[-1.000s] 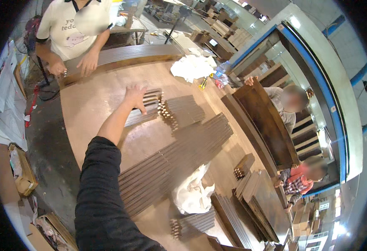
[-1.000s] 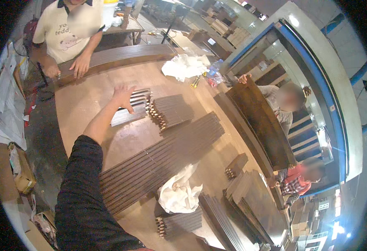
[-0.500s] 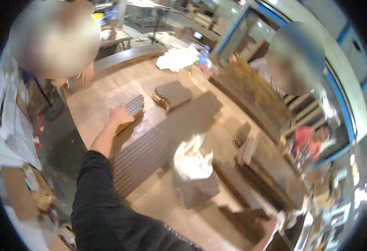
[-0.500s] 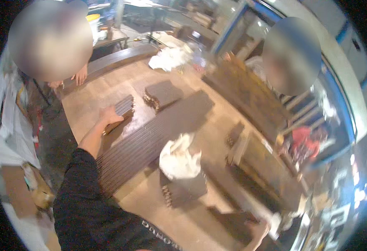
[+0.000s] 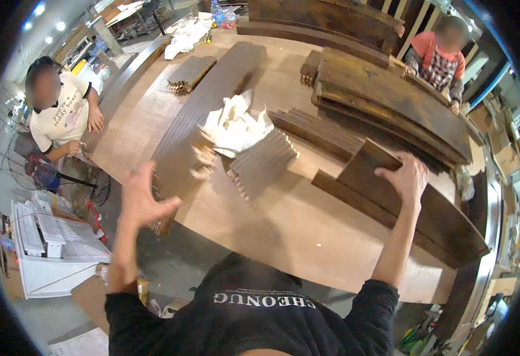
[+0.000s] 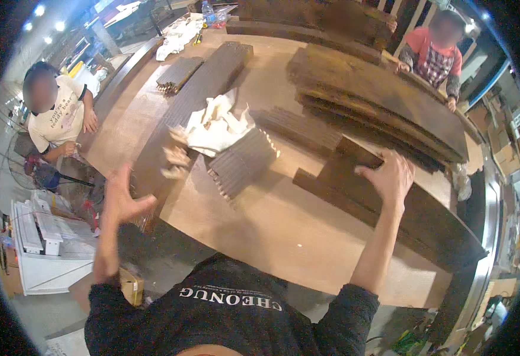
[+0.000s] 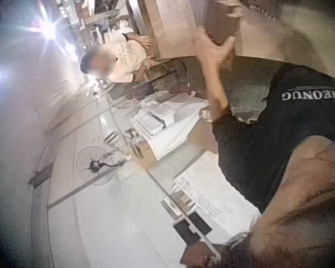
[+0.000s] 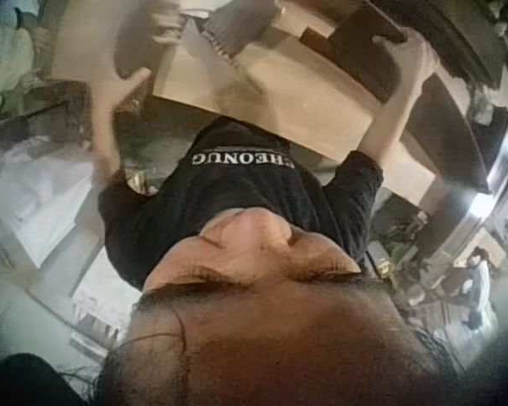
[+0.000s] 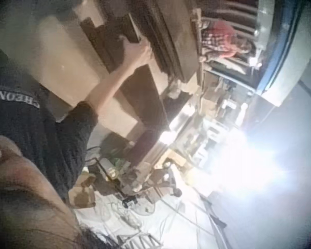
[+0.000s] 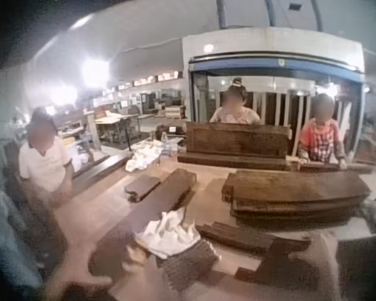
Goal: The person picks up wooden planks and smaller wooden pieces from a table and stacks them into piles. The person repeatedly lifts, turns, and places the wood pieces while other people work in the background.
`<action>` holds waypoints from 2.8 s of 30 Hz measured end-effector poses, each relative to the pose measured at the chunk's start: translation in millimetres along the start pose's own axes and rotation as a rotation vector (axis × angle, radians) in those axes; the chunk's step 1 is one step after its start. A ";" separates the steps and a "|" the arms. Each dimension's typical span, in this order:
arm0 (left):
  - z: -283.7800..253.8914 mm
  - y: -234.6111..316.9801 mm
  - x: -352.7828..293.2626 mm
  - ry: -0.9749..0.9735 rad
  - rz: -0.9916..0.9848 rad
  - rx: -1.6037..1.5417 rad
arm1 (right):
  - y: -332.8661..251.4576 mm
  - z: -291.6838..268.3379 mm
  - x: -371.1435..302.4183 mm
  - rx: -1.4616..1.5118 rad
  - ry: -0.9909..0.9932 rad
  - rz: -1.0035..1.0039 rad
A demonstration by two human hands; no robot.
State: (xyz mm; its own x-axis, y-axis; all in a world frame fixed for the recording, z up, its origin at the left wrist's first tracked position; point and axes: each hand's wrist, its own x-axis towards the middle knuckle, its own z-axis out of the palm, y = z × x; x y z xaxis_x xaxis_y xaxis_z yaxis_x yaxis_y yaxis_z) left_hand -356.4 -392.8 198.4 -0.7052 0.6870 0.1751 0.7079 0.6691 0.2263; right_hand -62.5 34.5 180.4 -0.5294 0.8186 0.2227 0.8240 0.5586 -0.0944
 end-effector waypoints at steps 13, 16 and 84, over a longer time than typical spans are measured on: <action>166.4 72.2 -27.0 -0.252 0.002 0.122 | 13.1 3.9 0.2 0.062 0.047 -0.057; 159.0 47.4 -1.4 -0.265 0.010 0.133 | 10.4 6.9 -1.9 0.109 0.095 -0.083; -7.3 -94.6 131.3 -0.045 0.328 -0.086 | 17.1 -10.1 -43.6 -0.014 0.020 0.079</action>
State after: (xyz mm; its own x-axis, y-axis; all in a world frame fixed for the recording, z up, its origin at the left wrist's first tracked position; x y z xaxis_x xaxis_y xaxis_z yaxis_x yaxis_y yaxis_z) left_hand -516.3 -368.0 207.0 -0.4371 0.8746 0.2099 0.8894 0.3856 0.2454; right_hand -23.4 7.0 178.9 -0.4584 0.8574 0.2341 0.8661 0.4900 -0.0988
